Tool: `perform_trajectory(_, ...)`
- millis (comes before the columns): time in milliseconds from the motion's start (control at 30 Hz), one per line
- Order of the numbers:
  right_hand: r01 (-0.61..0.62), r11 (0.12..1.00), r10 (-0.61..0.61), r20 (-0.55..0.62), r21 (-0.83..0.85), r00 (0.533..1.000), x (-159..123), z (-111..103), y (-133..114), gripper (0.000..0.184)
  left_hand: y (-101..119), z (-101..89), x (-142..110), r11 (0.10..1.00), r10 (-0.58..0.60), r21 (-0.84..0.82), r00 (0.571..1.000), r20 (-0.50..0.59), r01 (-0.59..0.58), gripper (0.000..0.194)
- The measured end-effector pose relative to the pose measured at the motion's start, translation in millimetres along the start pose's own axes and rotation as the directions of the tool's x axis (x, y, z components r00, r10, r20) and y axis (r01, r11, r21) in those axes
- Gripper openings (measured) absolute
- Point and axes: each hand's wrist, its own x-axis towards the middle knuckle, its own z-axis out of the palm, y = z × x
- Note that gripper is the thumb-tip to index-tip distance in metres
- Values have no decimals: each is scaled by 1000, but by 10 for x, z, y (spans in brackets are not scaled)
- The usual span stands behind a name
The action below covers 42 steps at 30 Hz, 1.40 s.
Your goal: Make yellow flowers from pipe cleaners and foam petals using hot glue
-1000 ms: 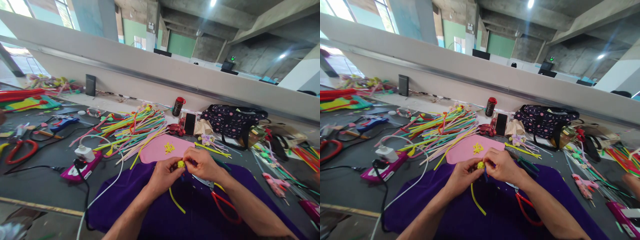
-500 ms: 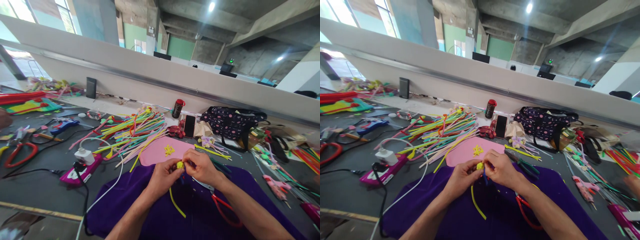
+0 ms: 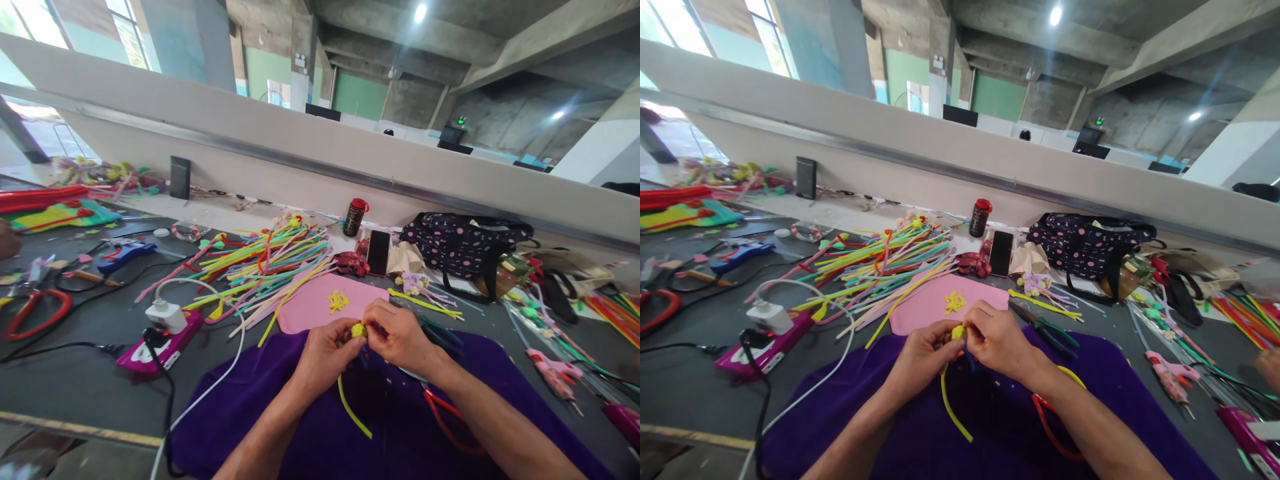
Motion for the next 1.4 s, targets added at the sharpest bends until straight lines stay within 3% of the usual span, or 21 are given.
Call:
perform_trajectory(133, -60, 997, 61, -19, 57, 998, 1, 8, 10, 16, -10, -1, 7, 1000, -10, 12, 1000, 8, 10, 29)
perform_trajectory(300, -229, 961, 241, -63, 157, 969, 5, -61, 65, 14, -31, 13, 8, 1000, -25, -16, 999, 22, 26, 31)
perform_trajectory(467, -399, 791, 383, 134, 464, 914, -84, -115, 125, 9, -33, 35, -7, 995, 4, -101, 1000, -6, -5, 35)
perform_trajectory(567, -390, 741, 353, 178, 546, 919, -140, -114, 124, 15, -31, 45, -18, 992, 23, -127, 1000, -21, -25, 35)
perform_trajectory(700, -330, 802, 323, 104, 497, 941, -154, -94, 85, 24, -33, 49, -24, 989, 35, -139, 999, -23, -38, 35)
perform_trajectory(800, -285, 839, 313, 17, 464, 950, -160, -110, 68, 15, -15, 50, -26, 989, 16, -149, 1000, -16, -19, 35)
perform_trajectory(1000, -409, 855, 417, 46, 319, 908, -492, -332, 205, 15, 49, 40, -9, 975, -52, -220, 998, -24, 45, 43)
perform_trajectory(1133, -465, 885, 465, 75, -19, 882, -1023, -463, 367, 17, 36, 26, 13, 945, -43, -324, 999, -1, 41, 32)
perform_trajectory(1233, -468, 822, 513, 67, -324, 856, -1427, -488, 459, 15, 24, 33, 10, 927, -43, -370, 998, 42, 55, 23)
perform_trajectory(1400, -445, 708, 590, 114, -547, 799, -1749, -389, 536, 22, 37, 16, 1, 894, -53, -440, 995, 80, 83, 27)
